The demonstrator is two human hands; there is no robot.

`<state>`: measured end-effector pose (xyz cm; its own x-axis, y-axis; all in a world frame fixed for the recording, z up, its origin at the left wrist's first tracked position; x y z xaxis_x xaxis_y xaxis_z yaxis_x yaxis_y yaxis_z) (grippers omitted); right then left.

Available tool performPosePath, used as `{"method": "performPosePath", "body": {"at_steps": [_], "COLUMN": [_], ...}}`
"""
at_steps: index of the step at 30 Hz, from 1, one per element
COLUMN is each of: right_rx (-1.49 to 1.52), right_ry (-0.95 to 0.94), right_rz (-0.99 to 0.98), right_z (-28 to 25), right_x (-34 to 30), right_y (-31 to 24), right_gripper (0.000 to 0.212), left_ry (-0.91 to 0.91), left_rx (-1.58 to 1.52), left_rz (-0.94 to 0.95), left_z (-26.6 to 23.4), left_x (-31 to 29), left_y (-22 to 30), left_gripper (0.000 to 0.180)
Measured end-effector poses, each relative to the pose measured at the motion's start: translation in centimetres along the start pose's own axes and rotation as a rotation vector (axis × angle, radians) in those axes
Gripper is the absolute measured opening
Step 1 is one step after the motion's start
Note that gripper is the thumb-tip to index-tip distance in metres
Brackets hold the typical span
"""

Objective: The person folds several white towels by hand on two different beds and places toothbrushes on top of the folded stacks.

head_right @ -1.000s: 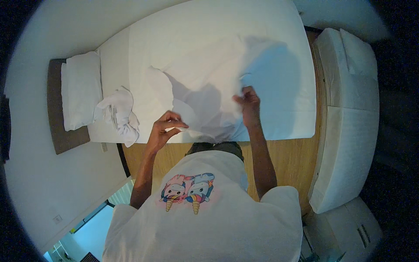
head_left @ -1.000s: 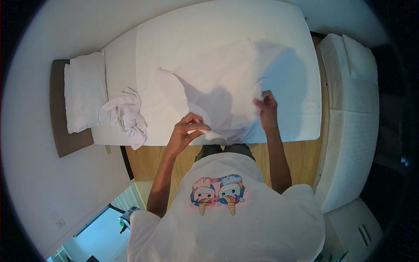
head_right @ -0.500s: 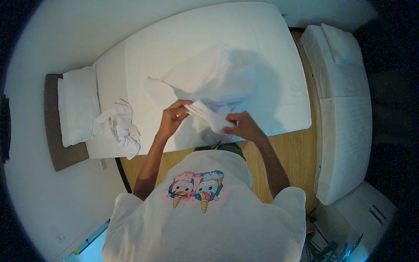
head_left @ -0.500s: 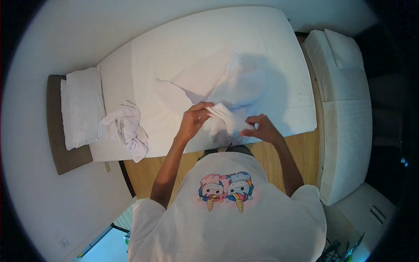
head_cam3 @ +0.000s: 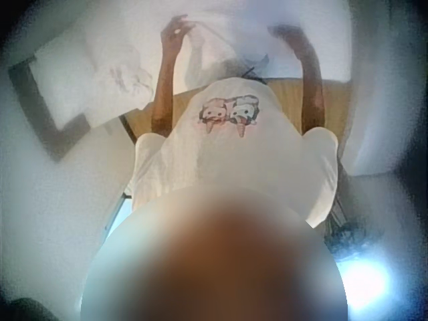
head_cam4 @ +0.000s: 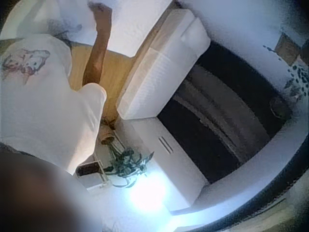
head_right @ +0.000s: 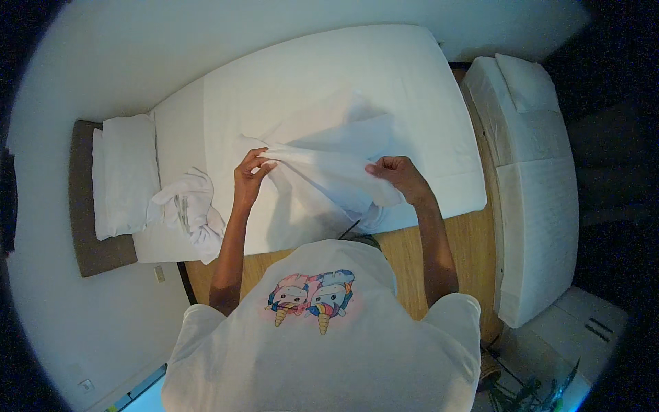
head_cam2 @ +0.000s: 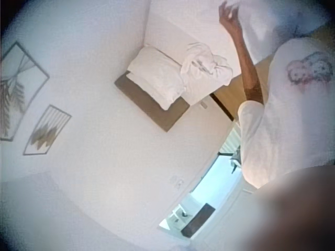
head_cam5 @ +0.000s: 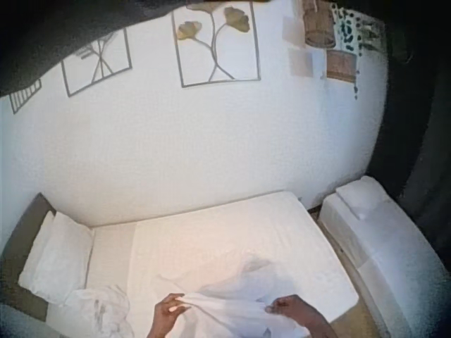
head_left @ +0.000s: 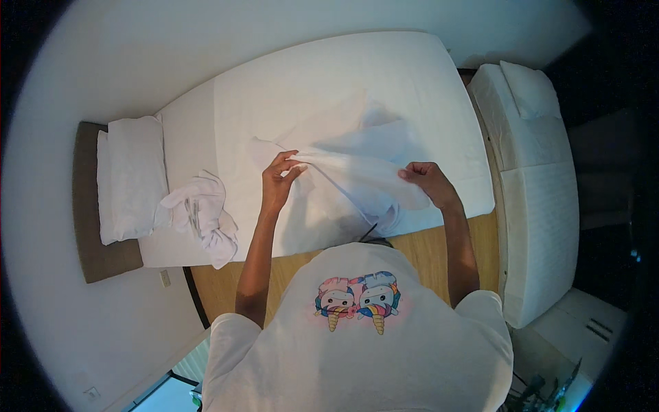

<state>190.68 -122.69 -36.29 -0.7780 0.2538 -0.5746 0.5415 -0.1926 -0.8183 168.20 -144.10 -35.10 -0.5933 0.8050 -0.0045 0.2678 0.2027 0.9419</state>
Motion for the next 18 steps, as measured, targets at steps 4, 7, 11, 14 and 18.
{"method": "performPosePath", "body": {"at_steps": [4,7,11,14,18], "right_rx": [0.291,0.439,0.389,0.351,0.281], "right_ry": [-0.197,-0.218,-0.165,-0.150,-0.158], "right_rz": [-0.197,-0.272,-0.236,-0.270,-0.278], "right_z": [1.8,3.6,7.7,9.3,10.9], "right_x": [-0.4,1.0,1.8,2.5,3.1], "right_y": [-2.6,-4.2,-7.0,-8.0,-9.1], "right_gripper": [0.021,0.024,0.025,0.023,0.022], "left_ry": [0.077,-0.155,-0.269,-0.279,-0.275], "left_rx": [0.056,-0.076,0.087,0.136,0.198], "left_rz": [0.046,0.135,0.422,0.464,0.492], "left_z": [-1.1,0.8,2.5,2.9,2.2], "left_x": [-0.4,-1.5,-1.5,-1.0,-1.0], "left_y": [1.9,5.7,10.7,11.7,11.9], "left_gripper": [0.017,0.023,0.015,0.014,0.019]}}
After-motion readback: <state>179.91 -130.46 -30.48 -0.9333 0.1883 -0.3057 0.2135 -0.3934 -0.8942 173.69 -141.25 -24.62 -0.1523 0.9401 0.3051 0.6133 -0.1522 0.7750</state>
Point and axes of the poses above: each hand's wrist, its own x-axis towards the middle knuckle, its own z-axis out of the palm, y = z × x, the point moved 7 cm from there along x, towards the middle knuckle, and after that the axes turned 10 degrees about -y, right-handed, at the moved point
